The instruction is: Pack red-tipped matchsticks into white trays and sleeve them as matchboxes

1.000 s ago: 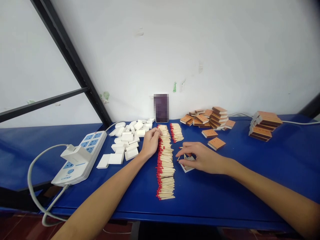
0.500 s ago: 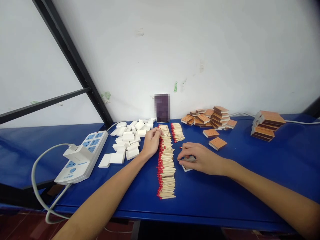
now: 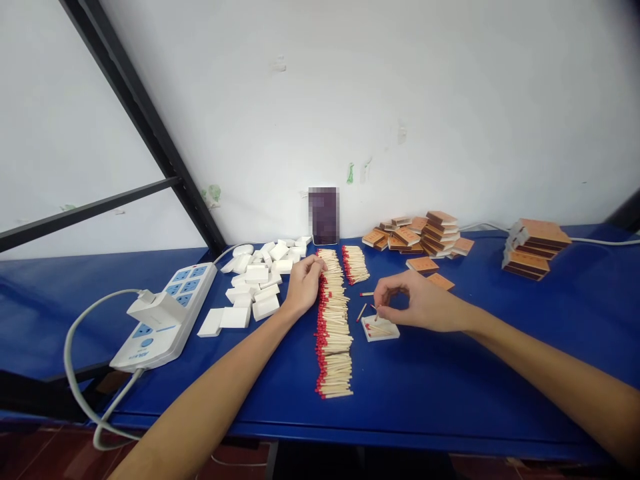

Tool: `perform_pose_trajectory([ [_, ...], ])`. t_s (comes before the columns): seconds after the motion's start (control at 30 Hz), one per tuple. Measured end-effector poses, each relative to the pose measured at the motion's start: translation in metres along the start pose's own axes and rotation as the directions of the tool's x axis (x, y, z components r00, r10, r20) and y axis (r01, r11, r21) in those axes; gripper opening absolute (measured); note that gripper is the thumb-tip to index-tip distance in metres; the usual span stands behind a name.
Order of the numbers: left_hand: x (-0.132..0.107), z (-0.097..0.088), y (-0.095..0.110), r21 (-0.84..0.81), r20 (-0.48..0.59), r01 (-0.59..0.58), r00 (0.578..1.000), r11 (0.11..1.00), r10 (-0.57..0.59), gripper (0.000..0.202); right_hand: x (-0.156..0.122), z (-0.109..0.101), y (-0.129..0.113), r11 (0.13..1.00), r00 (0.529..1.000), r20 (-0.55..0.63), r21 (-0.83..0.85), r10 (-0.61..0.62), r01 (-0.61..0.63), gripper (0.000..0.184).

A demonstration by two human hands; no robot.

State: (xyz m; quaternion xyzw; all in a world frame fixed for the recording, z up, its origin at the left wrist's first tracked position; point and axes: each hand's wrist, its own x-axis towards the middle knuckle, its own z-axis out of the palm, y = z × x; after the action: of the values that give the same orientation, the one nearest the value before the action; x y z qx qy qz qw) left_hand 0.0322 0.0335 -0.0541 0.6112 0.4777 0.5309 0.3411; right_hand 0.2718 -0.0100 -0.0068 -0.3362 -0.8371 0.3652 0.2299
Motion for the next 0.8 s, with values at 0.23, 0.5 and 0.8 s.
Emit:
perform_pose_trajectory([
  [0.23,-0.001,-0.001,0.001,-0.004,0.011,0.005,1.0,1.0,-0.005,0.022,-0.007,-0.006,-0.013,0.982,0.992,0.087,-0.162,-0.089,0.102,0.006],
  [0.5,0.001,-0.001,-0.002,-0.019,0.014,-0.008,1.0,1.0,0.009,0.023,-0.001,-0.008,0.004,0.914,0.996,-0.058,-0.404,-0.07,0.041,0.015],
  [0.8,0.0,-0.001,0.001,0.017,0.02,-0.016,1.0,1.0,0.015,0.023,0.001,-0.014,0.012,0.91,0.996,0.072,-0.415,0.061,-0.026,0.025],
])
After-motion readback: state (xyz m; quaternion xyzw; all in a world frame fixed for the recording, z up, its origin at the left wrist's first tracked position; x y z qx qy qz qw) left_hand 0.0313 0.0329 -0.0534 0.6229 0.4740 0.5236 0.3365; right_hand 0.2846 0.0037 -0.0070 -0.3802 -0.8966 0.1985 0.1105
